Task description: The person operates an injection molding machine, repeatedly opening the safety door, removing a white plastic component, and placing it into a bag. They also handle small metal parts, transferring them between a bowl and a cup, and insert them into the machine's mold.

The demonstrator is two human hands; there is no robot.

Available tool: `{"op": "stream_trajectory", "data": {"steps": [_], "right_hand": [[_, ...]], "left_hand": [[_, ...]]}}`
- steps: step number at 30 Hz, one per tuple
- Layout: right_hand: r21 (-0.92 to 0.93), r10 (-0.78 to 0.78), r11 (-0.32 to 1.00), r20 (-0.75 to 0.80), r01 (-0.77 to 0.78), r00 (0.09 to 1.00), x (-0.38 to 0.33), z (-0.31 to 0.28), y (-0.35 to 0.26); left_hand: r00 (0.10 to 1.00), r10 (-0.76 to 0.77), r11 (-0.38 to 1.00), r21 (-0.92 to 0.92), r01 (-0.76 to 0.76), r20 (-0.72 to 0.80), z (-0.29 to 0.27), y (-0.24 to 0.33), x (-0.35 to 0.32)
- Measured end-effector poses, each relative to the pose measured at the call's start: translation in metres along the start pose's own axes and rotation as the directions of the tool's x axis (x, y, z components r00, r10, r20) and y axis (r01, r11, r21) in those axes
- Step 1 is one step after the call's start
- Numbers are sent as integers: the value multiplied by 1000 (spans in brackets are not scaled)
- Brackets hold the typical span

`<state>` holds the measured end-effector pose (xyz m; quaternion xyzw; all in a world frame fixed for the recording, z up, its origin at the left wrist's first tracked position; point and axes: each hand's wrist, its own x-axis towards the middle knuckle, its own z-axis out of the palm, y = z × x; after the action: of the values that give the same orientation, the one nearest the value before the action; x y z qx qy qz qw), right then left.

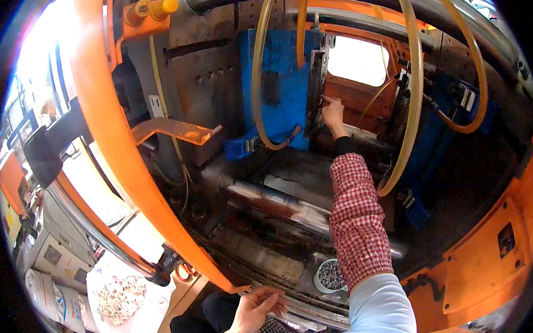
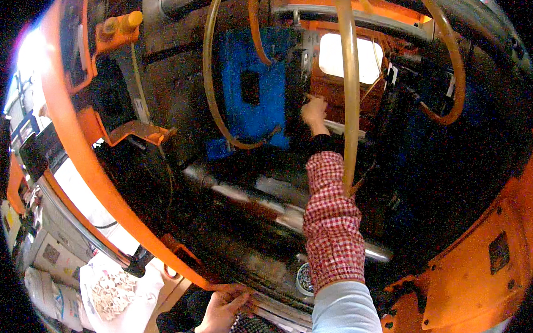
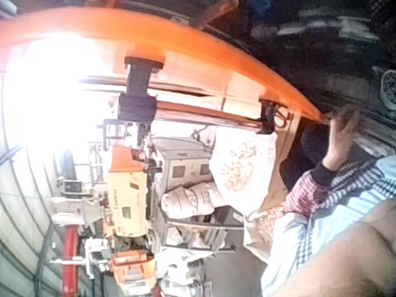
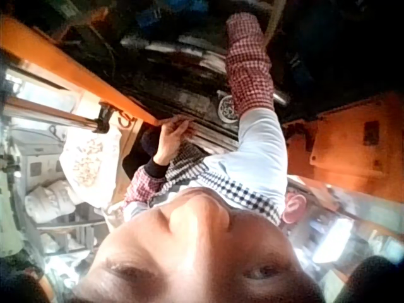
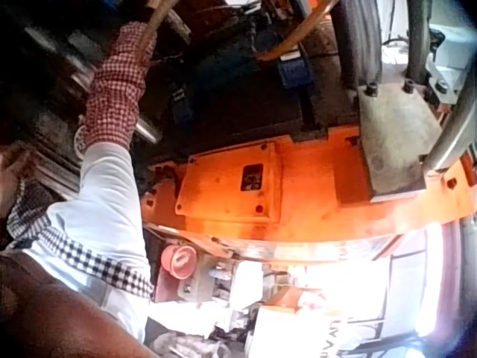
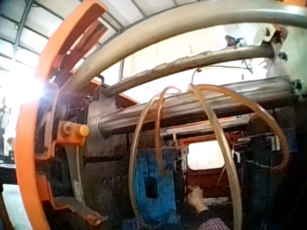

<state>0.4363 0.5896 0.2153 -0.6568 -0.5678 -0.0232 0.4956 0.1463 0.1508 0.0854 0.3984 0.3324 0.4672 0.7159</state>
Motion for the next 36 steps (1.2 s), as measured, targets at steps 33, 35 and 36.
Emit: {"op": "stream_trajectory", "data": {"steps": [33, 35, 36], "right_hand": [[614, -895, 444, 272, 652, 354, -357, -162, -155], [898, -879, 440, 429, 5, 208, -432, -173, -149], [867, -855, 498, 488, 15, 177, -464, -161, -133]], "left_hand": [[592, 757, 607, 632, -482, -275, -71, 145, -39], [614, 754, 597, 632, -494, -234, -48, 138, -39], [692, 686, 676, 548, -493, -225, -28, 135, -40]]}}
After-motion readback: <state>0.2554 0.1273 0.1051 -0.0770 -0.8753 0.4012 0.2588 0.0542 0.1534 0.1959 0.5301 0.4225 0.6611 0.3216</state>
